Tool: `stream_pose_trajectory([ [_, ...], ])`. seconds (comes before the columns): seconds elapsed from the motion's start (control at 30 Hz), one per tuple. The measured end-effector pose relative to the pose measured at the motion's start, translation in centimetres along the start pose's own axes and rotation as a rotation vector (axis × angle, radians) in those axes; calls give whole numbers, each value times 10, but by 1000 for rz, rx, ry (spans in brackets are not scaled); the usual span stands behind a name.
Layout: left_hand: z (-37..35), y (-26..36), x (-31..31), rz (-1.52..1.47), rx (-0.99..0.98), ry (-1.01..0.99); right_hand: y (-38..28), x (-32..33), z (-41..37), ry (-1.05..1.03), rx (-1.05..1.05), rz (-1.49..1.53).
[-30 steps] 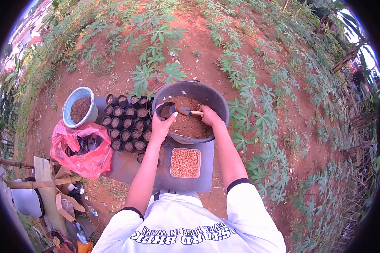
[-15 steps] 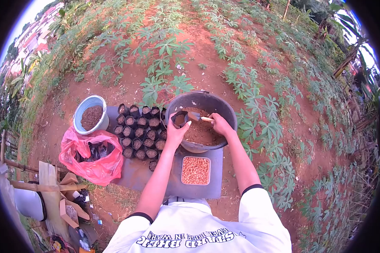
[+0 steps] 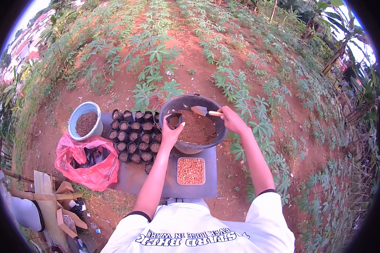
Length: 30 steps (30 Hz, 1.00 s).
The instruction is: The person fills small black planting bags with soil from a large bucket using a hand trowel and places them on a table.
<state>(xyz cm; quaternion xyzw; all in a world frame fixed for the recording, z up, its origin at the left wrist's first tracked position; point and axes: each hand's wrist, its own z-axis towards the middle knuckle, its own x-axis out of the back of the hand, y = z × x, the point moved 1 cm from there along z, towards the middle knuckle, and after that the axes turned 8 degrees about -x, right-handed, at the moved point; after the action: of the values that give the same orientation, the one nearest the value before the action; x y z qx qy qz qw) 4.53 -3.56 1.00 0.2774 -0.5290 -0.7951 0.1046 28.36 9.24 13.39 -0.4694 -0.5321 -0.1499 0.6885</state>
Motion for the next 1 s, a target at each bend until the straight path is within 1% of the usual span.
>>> stream_pose_trajectory([
  [0.07, 0, -3, 1, -2, 6, -8, -7, 14, -7, 0, 57, -10],
  [0.13, 0, -6, 2, -4, 9, -15, -12, 23, -13, 3, 62, -21],
  [0.2, 0, -7, 1, 34, -67, -34, -20, 31, -18, -5, 86, -54],
  [0.23, 0, -6, 1, 31, -68, -33, -25, 34, -20, -5, 86, -57],
  [0.3, 0, -3, -1, 125, -166, -38, -37, 39, -23, -21, 131, -62],
  [0.43, -1, 0, -1, 147, -139, -42, -60, 44, -23, -65, 144, -58],
  [0.5, -1, -2, 0, 214, -137, -43, -69, 44, -22, -82, 167, -74],
  [0.63, -2, -6, 1, 162, -76, -64, -85, 45, -19, -126, 180, -96],
  [0.7, -2, -6, 0, 286, -203, -22, -89, 44, -18, -148, 187, -123],
  [0.8, -2, -9, -1, 285, -204, -17, -94, 43, -15, -205, 203, -174],
  [0.93, -4, -1, -2, 311, -230, -39, -90, 39, -11, -223, 225, -221],
  [1.0, -7, 7, -3, 473, -303, -19, -90, 38, -10, -229, 219, -237],
])
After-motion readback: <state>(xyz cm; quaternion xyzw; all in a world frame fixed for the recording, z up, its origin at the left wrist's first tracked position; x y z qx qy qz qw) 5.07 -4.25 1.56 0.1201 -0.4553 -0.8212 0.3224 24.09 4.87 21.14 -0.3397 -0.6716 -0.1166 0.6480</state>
